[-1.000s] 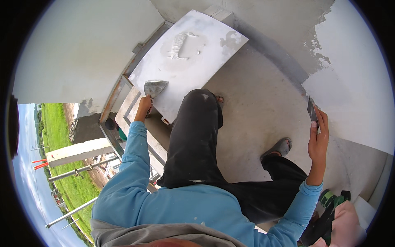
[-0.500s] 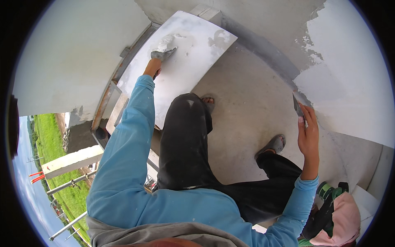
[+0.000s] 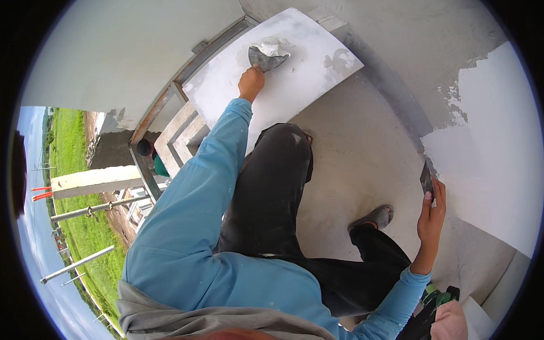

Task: The person scoops white plaster from a board using a trowel and applies it to a wall with a smaller trowel. They repeatedly smooth the surface and scrape excess material back onto the board while working on a construction site.

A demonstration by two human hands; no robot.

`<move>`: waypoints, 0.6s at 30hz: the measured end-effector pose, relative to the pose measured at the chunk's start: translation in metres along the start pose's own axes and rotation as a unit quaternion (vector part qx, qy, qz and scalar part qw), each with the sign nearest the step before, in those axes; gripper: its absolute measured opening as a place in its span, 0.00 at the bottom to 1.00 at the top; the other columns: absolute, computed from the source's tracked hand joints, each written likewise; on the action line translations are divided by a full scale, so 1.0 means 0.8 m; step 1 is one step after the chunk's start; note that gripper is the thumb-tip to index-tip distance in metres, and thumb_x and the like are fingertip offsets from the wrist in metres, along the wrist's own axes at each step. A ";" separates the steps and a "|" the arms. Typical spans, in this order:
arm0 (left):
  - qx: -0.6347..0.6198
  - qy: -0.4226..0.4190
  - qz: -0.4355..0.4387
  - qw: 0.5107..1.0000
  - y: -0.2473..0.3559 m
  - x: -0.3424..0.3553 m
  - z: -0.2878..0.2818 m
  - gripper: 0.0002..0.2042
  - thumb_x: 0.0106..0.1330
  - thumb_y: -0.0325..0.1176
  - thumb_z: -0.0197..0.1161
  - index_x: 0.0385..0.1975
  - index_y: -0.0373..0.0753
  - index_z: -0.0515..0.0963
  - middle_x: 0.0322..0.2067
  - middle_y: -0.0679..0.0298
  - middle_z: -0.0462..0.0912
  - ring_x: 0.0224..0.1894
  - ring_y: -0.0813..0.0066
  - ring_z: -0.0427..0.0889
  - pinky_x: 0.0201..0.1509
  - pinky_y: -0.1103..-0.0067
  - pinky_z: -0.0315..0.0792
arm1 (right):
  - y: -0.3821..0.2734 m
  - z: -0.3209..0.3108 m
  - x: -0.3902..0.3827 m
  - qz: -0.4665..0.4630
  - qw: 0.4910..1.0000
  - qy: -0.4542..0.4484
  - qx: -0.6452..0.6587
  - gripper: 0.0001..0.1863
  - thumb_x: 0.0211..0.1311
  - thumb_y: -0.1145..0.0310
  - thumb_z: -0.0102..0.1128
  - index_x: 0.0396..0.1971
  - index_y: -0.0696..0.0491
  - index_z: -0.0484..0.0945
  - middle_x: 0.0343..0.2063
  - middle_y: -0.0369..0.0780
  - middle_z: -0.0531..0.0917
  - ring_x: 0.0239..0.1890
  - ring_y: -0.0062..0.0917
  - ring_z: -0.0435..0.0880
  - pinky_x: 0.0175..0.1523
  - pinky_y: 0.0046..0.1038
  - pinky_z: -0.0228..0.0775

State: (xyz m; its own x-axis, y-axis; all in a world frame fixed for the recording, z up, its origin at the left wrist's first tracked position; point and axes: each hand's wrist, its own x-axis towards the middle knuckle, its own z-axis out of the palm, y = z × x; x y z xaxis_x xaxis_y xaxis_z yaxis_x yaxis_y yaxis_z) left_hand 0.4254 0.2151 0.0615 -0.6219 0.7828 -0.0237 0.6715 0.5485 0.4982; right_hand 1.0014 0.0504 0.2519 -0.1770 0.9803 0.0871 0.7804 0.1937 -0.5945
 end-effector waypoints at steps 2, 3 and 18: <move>-0.044 0.020 -0.021 0.999 -0.010 -0.011 0.001 0.27 0.77 0.47 0.39 0.38 0.30 0.83 0.41 0.39 0.85 0.46 0.39 0.84 0.54 0.55 0.75 | -0.004 0.005 0.001 0.004 1.000 -0.011 -0.008 0.20 0.77 0.69 0.44 0.61 0.63 0.72 0.58 0.48 0.75 0.60 0.38 0.75 0.67 0.34 0.62; -0.059 0.018 -0.025 0.998 -0.016 -0.014 -0.003 0.27 0.77 0.47 0.39 0.38 0.30 0.83 0.41 0.39 0.85 0.47 0.38 0.84 0.54 0.55 0.75 | -0.005 0.007 0.004 0.008 1.000 -0.014 -0.014 0.20 0.77 0.69 0.44 0.61 0.64 0.72 0.58 0.48 0.75 0.60 0.38 0.75 0.67 0.34 0.62; -0.142 0.013 -0.013 0.990 -0.061 -0.118 -0.036 0.28 0.78 0.51 0.37 0.34 0.34 0.80 0.37 0.43 0.85 0.44 0.39 0.81 0.50 0.53 0.71 | -0.025 0.006 0.010 -0.036 0.999 -0.014 -0.028 0.19 0.78 0.69 0.43 0.60 0.63 0.73 0.54 0.48 0.75 0.57 0.40 0.76 0.64 0.33 0.65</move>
State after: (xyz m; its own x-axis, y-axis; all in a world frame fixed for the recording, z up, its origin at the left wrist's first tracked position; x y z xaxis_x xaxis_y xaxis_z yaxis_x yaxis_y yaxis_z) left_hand 0.4396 0.1058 0.0645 -0.6502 0.7595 -0.0198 0.5162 0.4608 0.7220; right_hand 0.9817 0.0540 0.2608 -0.2506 0.9624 0.1049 0.7974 0.2666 -0.5413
